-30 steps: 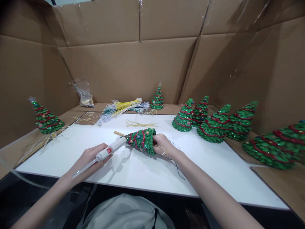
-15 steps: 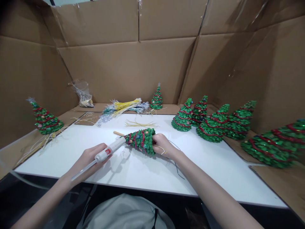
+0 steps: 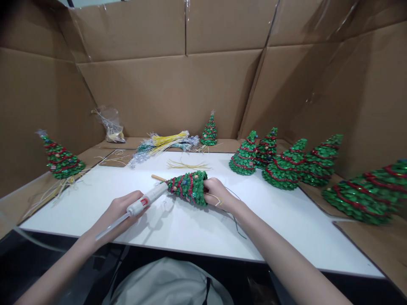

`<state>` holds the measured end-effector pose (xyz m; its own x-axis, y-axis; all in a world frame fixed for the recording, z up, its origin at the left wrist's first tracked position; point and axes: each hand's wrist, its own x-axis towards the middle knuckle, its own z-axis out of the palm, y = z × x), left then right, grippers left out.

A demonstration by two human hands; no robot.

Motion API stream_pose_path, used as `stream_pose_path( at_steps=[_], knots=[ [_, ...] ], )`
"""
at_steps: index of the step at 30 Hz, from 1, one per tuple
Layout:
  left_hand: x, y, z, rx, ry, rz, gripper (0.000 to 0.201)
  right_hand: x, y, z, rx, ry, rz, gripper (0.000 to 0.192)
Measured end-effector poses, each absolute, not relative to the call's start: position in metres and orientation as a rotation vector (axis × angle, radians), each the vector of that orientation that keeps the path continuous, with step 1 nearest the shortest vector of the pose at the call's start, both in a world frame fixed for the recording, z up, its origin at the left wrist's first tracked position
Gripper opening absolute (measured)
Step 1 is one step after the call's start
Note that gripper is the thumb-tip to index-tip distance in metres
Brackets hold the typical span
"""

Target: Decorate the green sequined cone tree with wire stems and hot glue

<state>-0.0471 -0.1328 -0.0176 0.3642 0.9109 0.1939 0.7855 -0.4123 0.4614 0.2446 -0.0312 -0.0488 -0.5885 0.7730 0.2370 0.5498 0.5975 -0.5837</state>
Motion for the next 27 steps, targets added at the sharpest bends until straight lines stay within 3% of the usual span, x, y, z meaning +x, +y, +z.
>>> stream_pose_path(
  at_steps=[27],
  knots=[
    [-0.047,-0.132,-0.015,2.339,1.523,0.56,0.006,0.244,-0.034,-0.036,-0.978,-2.469,0.592,0.015]
  ],
)
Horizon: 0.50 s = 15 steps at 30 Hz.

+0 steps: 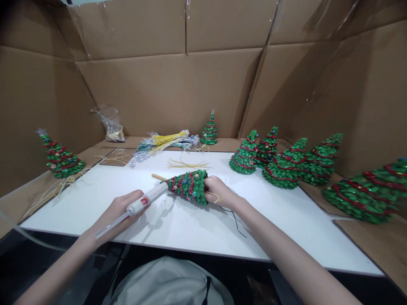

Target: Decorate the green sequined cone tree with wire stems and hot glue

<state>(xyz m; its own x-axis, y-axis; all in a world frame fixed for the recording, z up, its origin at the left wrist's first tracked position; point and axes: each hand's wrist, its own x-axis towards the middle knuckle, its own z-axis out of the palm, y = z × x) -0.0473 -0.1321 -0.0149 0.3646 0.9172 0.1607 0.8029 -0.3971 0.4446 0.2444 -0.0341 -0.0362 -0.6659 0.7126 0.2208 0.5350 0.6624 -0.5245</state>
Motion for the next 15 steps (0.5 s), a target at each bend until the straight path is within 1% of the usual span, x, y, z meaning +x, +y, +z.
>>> stream_pose_path(
  at_steps=[15],
  knots=[
    [-0.0456,-0.1312,-0.0138,2.336,1.528,0.563,0.004,0.2451,-0.0335,-0.0377,-0.969,-2.473,0.59,0.013]
  ],
)
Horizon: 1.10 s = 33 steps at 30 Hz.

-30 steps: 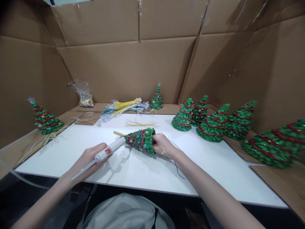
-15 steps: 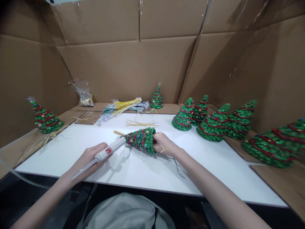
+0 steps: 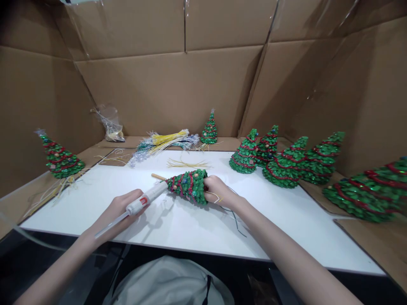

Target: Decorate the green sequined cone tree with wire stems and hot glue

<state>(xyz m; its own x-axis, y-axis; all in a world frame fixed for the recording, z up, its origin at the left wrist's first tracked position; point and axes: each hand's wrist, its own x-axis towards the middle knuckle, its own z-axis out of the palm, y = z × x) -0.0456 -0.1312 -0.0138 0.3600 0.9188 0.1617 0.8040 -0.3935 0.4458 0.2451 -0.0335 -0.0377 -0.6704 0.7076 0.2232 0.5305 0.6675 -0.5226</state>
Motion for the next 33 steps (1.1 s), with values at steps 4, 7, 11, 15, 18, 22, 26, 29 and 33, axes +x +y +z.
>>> stream_pose_path(
  at_steps=[4,7,11,15,18,22,26,29,33],
  knots=[
    [-0.0457,-0.1316,-0.0137,2.326,1.541,0.55,0.003,0.2447,-0.0341,-0.0369,-0.978,-2.464,0.594,0.013],
    [-0.0461,-0.1319,-0.0137,2.328,1.543,0.541,0.004,0.2451,-0.0339,-0.037,-0.978,-2.46,0.606,0.013],
    [-0.0468,-0.1321,-0.0146,2.332,1.531,0.54,0.005,0.2456,-0.0327,-0.0389,-0.979,-2.459,0.597,0.013],
    [-0.0462,-0.1322,-0.0145,2.335,1.536,0.541,0.005,0.2456,-0.0317,-0.0404,-0.975,-2.465,0.578,0.013],
    [-0.0453,-0.1318,-0.014,2.333,1.545,0.545,0.006,0.2457,-0.0313,-0.0404,-0.973,-2.479,0.583,0.013],
    [-0.0451,-0.1308,-0.0151,2.34,1.547,0.55,0.006,0.2459,-0.0314,-0.0404,-0.989,-2.478,0.579,0.013],
    [-0.0455,-0.1306,-0.016,2.35,1.538,0.54,0.006,0.2455,-0.0318,-0.04,-0.991,-2.479,0.586,0.013],
    [-0.045,-0.131,-0.0148,2.357,1.54,0.525,0.006,0.2452,-0.0319,-0.0397,-0.984,-2.478,0.593,0.013],
    [-0.0438,-0.1316,-0.0132,2.362,1.542,0.522,0.006,0.2455,-0.0319,-0.0402,-0.963,-2.479,0.581,0.013]
  ],
)
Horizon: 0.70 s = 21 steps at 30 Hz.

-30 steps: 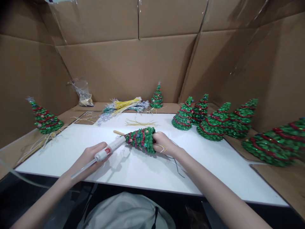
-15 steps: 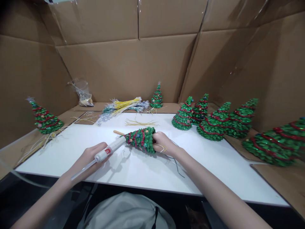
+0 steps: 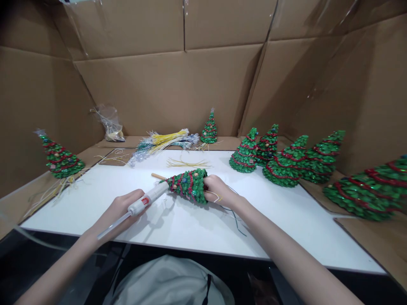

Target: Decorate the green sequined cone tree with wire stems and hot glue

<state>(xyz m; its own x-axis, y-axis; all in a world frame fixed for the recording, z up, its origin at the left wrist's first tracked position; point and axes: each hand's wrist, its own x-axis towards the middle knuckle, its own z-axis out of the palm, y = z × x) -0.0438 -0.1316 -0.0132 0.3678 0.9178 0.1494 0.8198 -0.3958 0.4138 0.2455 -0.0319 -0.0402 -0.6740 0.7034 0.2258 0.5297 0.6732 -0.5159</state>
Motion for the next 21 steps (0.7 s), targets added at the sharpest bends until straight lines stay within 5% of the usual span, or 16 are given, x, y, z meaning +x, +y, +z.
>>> stream_pose_path(
  at_steps=[21],
  knots=[
    [-0.0443,-0.1313,-0.0177,2.39,1.55,0.563,0.005,0.2457,-0.0316,-0.0404,-0.984,-2.488,0.56,0.013]
  ],
)
